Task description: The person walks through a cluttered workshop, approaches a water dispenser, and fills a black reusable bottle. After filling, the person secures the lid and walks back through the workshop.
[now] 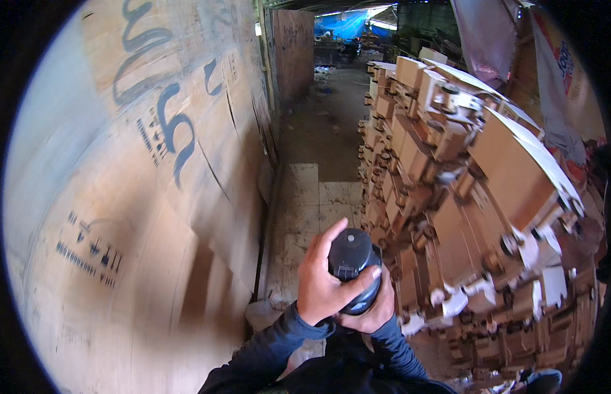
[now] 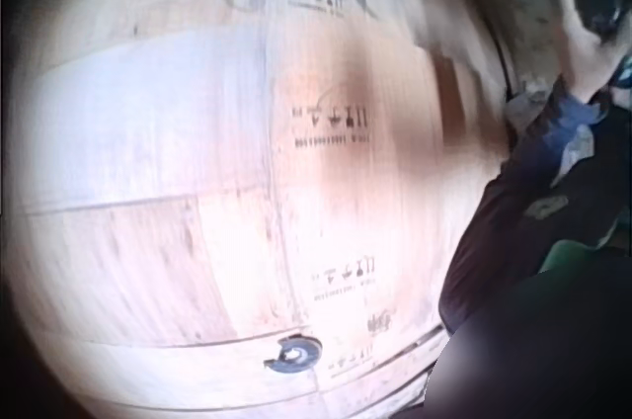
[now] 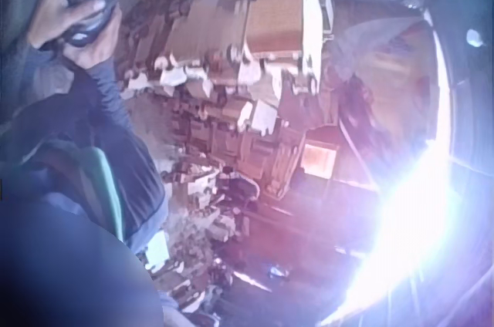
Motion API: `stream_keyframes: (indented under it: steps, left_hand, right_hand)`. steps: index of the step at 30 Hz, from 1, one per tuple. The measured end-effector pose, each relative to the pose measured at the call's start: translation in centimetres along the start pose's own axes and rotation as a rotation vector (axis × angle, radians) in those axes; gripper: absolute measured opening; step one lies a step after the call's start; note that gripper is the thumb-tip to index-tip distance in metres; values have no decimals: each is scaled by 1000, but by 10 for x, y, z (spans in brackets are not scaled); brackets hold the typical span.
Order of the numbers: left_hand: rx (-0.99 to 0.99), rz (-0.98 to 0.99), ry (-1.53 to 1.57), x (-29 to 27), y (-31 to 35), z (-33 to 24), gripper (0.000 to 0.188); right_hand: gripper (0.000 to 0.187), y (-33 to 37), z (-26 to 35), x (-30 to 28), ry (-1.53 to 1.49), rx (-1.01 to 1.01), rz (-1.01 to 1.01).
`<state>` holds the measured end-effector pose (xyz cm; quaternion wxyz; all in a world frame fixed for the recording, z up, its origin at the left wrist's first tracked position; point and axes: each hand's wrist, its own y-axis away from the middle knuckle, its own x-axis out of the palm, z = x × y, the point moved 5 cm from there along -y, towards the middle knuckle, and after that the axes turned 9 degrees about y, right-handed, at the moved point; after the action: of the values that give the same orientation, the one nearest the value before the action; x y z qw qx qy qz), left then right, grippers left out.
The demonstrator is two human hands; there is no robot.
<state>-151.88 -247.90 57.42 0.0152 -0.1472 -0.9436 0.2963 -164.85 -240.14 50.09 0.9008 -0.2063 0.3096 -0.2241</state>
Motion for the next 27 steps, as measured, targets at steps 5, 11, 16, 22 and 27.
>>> stream_keyframes:
  steps: [5, 11, 16, 22, 27]
  left_hand:
    - [43, 168, -103, -9, -117, 71, 80]
    - [50, 433, -12, -19, -266, 132, 87]
    - [55, 606, 130, -17, -381, 209, 87]
    - [6, 612, 265, -25, -512, 365, 113]
    - [89, 507, 411, -50, -593, 500, 163]
  right_hand:
    - [108, -128, -72, 58, -250, 80, 222]
    - [109, -266, -113, 98, -576, 56, 412]
    - [111, -371, -159, 139, -665, 56, 264]
    - [115, -525, -250, 202, -459, 16, 422]
    - [127, -637, -316, 245, -473, 164, 214]
